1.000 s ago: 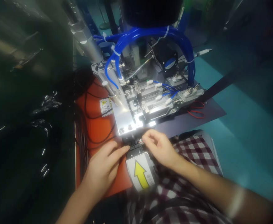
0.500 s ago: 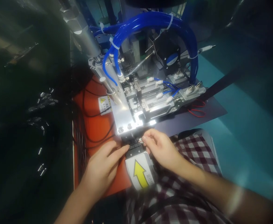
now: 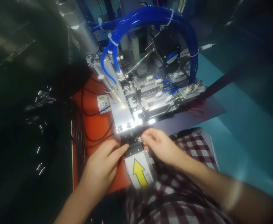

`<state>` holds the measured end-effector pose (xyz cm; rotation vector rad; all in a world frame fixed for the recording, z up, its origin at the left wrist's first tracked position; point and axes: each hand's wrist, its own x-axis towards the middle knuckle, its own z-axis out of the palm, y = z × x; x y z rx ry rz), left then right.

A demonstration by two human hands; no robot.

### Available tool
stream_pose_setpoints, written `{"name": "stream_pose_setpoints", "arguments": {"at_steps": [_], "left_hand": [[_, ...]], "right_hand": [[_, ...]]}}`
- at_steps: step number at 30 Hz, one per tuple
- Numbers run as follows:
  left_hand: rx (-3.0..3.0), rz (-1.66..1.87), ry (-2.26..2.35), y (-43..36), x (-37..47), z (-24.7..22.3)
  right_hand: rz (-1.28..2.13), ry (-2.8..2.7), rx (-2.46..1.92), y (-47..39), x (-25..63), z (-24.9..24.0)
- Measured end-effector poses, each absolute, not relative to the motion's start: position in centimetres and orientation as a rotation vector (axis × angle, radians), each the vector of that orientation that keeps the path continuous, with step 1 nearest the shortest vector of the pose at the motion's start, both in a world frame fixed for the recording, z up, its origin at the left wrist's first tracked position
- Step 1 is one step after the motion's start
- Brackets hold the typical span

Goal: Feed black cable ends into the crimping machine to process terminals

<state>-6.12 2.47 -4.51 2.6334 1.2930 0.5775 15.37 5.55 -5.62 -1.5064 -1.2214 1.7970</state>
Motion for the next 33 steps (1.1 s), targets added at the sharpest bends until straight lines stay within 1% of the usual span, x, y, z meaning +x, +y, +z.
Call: {"name": "stream_pose_setpoints", "arguments": {"at_steps": [4,11,16,25,30,33], "left_hand": [[2.624,0.548,1.368,2.4,-6.1,-4.2],[2.582,0.556,1.392,2.3,-5.9,-4.2],[2.473,0.629,1.395,1.8,-6.8,-4.2],[2.436,0.718,1.412,1.2,-7.7,-4.1],[2.552,0.612,1.483,1.0,-8.5,-4.3],[2.534,0.569,1.439,1.0,-9.2,-4.3]], "right_hand": [[1.861,-1.196,-1.451,5.8,15.6,-5.5],[1.798,-1.111,-1.324,5.4,15.7,-6.1],[1.809,-1.108,-1.276,5.4,15.6,-6.3],[1.675,-1.15,-1.313,4.9,15.8,-7.1],[1.607,-1.191,-1.332,4.9,15.3,-6.8],[1.601,-1.227,-1.335,5.0,15.3,-6.8]]}}
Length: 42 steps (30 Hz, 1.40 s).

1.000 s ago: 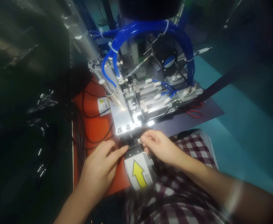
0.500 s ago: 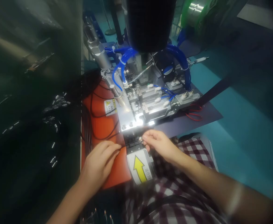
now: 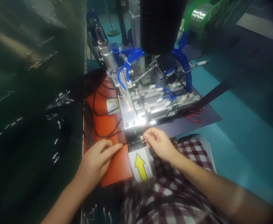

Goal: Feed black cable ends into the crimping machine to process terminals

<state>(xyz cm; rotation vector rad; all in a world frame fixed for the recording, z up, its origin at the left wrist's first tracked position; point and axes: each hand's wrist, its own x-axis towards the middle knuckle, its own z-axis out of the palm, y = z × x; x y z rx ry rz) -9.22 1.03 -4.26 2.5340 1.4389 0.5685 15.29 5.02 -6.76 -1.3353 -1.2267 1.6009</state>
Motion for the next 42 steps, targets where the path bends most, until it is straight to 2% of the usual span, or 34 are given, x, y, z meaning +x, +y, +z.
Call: {"name": "stream_pose_setpoints", "arguments": {"at_steps": [6,15,29,34,42], "left_hand": [[2.452,0.685,1.378,1.3,-9.5,-4.1],[2.596,0.644,1.338,1.2,-9.8,-4.9],[2.504,0.612,1.427,1.1,-10.3,-4.4],[2.436,0.74,1.455,1.0,-10.3,-4.4],[2.542,0.63,1.355,1.1,-10.9,-4.6]], "right_hand": [[1.617,-1.253,-1.341,5.3,15.4,-6.5],[1.618,-1.253,-1.335,5.2,15.4,-6.5],[1.669,-1.168,-1.298,5.1,15.1,-6.5],[1.681,-1.165,-1.302,5.1,15.1,-6.4],[1.667,-1.184,-1.322,4.8,14.8,-6.7]]}}
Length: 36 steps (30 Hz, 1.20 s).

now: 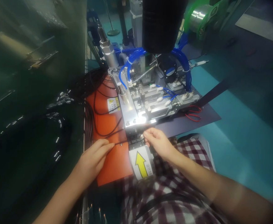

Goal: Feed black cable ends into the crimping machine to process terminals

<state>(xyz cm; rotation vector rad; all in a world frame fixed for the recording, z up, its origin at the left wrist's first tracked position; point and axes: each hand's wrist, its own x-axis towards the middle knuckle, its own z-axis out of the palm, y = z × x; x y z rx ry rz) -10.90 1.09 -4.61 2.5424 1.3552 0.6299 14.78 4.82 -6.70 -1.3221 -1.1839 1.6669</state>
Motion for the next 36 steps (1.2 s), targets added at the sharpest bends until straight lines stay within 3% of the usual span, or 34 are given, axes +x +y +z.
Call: {"name": "stream_pose_setpoints", "arguments": {"at_steps": [9,16,23,27,32,36], "left_hand": [[2.442,0.709,1.352,1.2,-11.0,-4.9],[2.434,0.741,1.345,1.3,-10.9,-4.8],[2.484,0.73,1.305,1.3,-11.0,-4.8],[2.489,0.759,1.311,1.3,-10.9,-4.8],[2.477,0.788,1.337,1.3,-10.7,-5.0],[2.466,0.784,1.349,1.3,-10.7,-5.1]], "right_hand": [[1.527,-1.323,-1.369,4.4,15.6,-6.7],[0.586,-2.146,-1.171,3.1,17.3,-5.8],[0.165,-2.557,-1.168,4.0,17.0,-3.6],[0.451,-2.464,-1.191,4.3,17.3,-3.3],[1.464,-1.475,-1.405,4.5,17.2,-5.6],[1.612,-1.341,-1.362,4.7,15.8,-7.3]]}}
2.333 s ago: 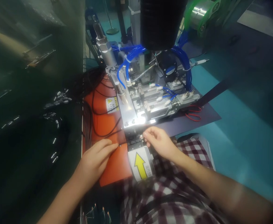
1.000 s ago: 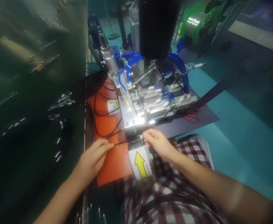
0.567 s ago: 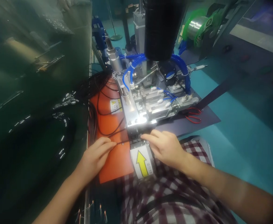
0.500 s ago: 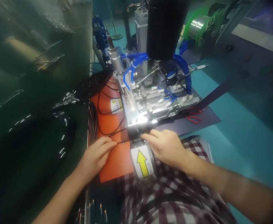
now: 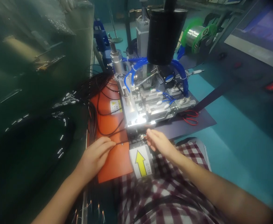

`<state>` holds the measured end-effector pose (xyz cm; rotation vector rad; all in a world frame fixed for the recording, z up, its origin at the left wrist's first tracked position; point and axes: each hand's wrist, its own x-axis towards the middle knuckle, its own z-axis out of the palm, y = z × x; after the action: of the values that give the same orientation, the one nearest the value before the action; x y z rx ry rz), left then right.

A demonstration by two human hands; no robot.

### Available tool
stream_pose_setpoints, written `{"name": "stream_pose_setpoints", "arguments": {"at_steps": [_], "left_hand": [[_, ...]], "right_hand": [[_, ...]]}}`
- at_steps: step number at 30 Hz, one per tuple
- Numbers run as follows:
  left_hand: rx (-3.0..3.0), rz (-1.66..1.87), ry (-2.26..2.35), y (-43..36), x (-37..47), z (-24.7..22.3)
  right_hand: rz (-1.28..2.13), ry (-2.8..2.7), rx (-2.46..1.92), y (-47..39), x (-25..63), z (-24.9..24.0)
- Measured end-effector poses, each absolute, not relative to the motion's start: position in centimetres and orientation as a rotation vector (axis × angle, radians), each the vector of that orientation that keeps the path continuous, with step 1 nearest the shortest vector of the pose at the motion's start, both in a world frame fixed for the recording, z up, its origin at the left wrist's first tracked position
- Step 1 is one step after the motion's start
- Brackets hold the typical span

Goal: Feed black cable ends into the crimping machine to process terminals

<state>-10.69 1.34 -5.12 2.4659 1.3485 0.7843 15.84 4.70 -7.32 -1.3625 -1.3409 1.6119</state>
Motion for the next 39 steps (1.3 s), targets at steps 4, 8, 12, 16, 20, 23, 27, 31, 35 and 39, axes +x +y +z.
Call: {"name": "stream_pose_setpoints", "arguments": {"at_steps": [4,8,12,16,20,23,27,31,35,39], "left_hand": [[2.467,0.775,1.346,1.4,-10.7,-5.0],[2.464,0.781,1.356,1.3,-10.6,-4.9],[2.453,0.779,1.361,1.2,-10.5,-4.7],[2.429,0.768,1.379,1.1,-10.4,-4.4],[2.395,0.743,1.408,1.2,-10.2,-4.0],[2.374,0.73,1.425,1.8,-9.9,-3.8],[2.339,0.758,1.495,2.9,-9.6,-3.9],[2.316,0.785,1.545,3.4,-9.6,-4.0],[2.321,0.808,1.552,3.2,-9.6,-4.0],[2.332,0.814,1.55,3.2,-9.7,-4.3]], "right_hand": [[1.618,-1.316,-1.285,5.1,14.8,-7.9],[1.591,-1.301,-1.278,5.0,15.5,-8.0],[1.563,-1.197,-1.358,3.6,17.4,-8.3],[1.514,-1.09,-1.436,1.7,19.4,-9.0],[1.502,-1.008,-1.492,0.1,20.9,-9.6],[1.514,-0.97,-1.52,-1.0,21.7,-10.2],[1.551,-0.943,-1.541,-2.2,22.0,-10.8],[1.593,-0.926,-1.557,-3.3,21.9,-11.3],[1.646,-0.921,-1.594,-4.6,21.8,-12.5],[1.681,-0.907,-1.651,-5.9,21.6,-13.6]]}}
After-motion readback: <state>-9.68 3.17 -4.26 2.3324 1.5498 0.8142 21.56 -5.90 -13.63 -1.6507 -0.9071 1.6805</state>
